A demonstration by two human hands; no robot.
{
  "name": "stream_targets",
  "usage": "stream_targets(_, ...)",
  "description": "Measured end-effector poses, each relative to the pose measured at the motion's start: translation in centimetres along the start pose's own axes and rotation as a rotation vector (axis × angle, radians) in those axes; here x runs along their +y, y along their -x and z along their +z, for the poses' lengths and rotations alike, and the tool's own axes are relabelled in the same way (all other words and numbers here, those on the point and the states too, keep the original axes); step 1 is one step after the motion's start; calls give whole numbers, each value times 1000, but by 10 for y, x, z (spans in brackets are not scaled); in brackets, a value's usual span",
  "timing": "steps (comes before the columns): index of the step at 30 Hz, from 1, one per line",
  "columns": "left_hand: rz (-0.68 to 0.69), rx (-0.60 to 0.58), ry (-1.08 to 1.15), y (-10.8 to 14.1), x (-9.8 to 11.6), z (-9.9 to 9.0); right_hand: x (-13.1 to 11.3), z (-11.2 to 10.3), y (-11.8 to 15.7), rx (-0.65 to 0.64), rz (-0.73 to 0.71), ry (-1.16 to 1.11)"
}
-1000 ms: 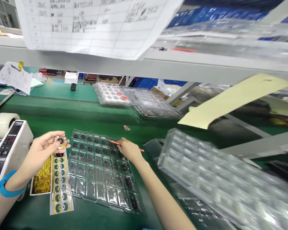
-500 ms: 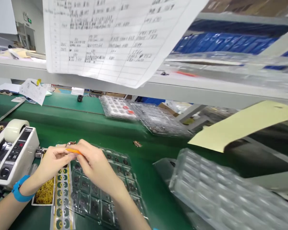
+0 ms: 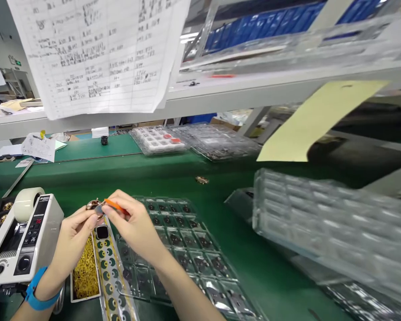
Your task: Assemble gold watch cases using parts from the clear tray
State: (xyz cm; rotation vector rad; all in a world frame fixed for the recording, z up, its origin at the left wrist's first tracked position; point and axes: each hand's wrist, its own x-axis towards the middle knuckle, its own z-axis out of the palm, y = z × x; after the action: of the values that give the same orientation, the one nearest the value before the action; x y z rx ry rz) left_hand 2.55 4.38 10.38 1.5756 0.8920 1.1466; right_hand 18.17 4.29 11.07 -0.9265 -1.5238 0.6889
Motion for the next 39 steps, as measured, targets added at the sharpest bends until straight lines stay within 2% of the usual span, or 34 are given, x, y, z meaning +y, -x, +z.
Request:
stream_targets(3, -99, -7, 172, 0, 1, 2, -6, -12, 2, 144, -22, 1)
stream_targets(6, -165, -59, 272, 2, 4, 3, -9, -22, 4, 218, -10, 5)
stream_targets(8, -178, -85, 298, 5, 9, 3, -8, -25, 4, 191, 29, 1)
stream_targets(13, -182, -68, 304, 10, 15, 6, -5, -20, 2, -22, 136, -10)
stream_targets(17, -173, -75, 270, 11, 11, 7, -4, -15, 3, -77, 141, -46)
stream_targets(23, -153, -98, 280, 10, 7, 8, 1, -15, 3, -69, 150, -1)
stream_targets(28, -161, -89, 228, 8, 6, 8, 3, -10, 6, -24, 101, 50)
stream_targets(33, -138, -64, 222, 8, 5, 10, 2, -2, 11, 63, 42, 187)
stream_targets(39, -133, -6, 263, 8, 1, 14, 3, 1, 11, 77, 16, 226)
